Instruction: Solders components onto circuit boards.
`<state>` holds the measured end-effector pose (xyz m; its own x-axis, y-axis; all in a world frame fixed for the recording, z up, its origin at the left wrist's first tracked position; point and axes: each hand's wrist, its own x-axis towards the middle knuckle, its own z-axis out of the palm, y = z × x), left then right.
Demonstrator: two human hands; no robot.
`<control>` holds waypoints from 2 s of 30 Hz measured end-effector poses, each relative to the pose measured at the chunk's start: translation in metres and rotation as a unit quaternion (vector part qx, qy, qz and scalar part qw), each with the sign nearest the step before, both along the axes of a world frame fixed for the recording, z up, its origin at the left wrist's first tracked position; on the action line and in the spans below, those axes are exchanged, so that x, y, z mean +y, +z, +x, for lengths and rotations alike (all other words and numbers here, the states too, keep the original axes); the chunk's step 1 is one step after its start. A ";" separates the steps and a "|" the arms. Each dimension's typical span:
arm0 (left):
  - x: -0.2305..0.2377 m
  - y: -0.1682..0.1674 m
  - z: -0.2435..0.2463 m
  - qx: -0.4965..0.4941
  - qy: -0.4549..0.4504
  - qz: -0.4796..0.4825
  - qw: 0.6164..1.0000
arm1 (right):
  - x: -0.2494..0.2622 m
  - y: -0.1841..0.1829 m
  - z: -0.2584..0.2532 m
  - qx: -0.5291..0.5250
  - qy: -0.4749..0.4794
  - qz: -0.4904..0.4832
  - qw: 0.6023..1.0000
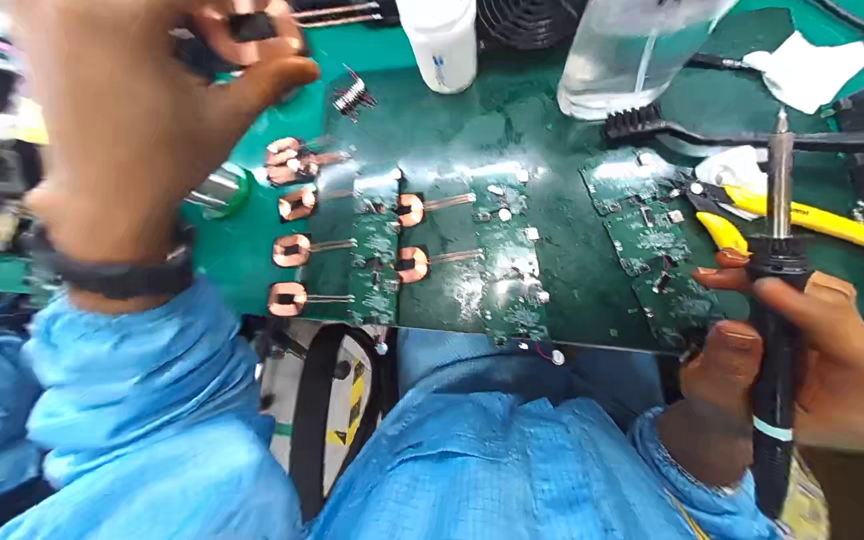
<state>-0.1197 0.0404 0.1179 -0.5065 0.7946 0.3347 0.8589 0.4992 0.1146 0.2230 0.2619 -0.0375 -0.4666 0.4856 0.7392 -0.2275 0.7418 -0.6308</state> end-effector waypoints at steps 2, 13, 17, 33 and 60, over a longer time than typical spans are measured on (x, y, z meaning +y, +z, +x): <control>-0.040 -0.029 0.016 -0.094 0.011 0.058 0.994 | -0.005 -0.001 0.001 0.042 0.015 -0.053 0.998; -0.064 -0.110 0.147 -0.171 -0.082 0.118 0.975 | -0.023 0.016 0.025 -0.046 0.218 -0.004 0.975; -0.066 -0.118 0.158 -0.210 -0.089 0.131 0.965 | -0.022 0.010 0.017 -0.049 0.251 0.012 0.967; -0.066 -0.126 0.155 -0.226 -0.088 0.132 0.961 | -0.026 0.010 0.008 -0.088 0.252 0.047 0.962; -0.066 -0.125 0.155 -0.224 -0.080 0.118 0.964 | -0.025 0.010 0.011 -0.100 0.253 0.042 0.962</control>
<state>0.0352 -0.0252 -0.0075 -0.5193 0.8032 0.2919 0.7611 0.2793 0.5854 0.2335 0.2374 -0.0274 -0.7640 0.1027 0.6370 -0.4526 0.6183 -0.6425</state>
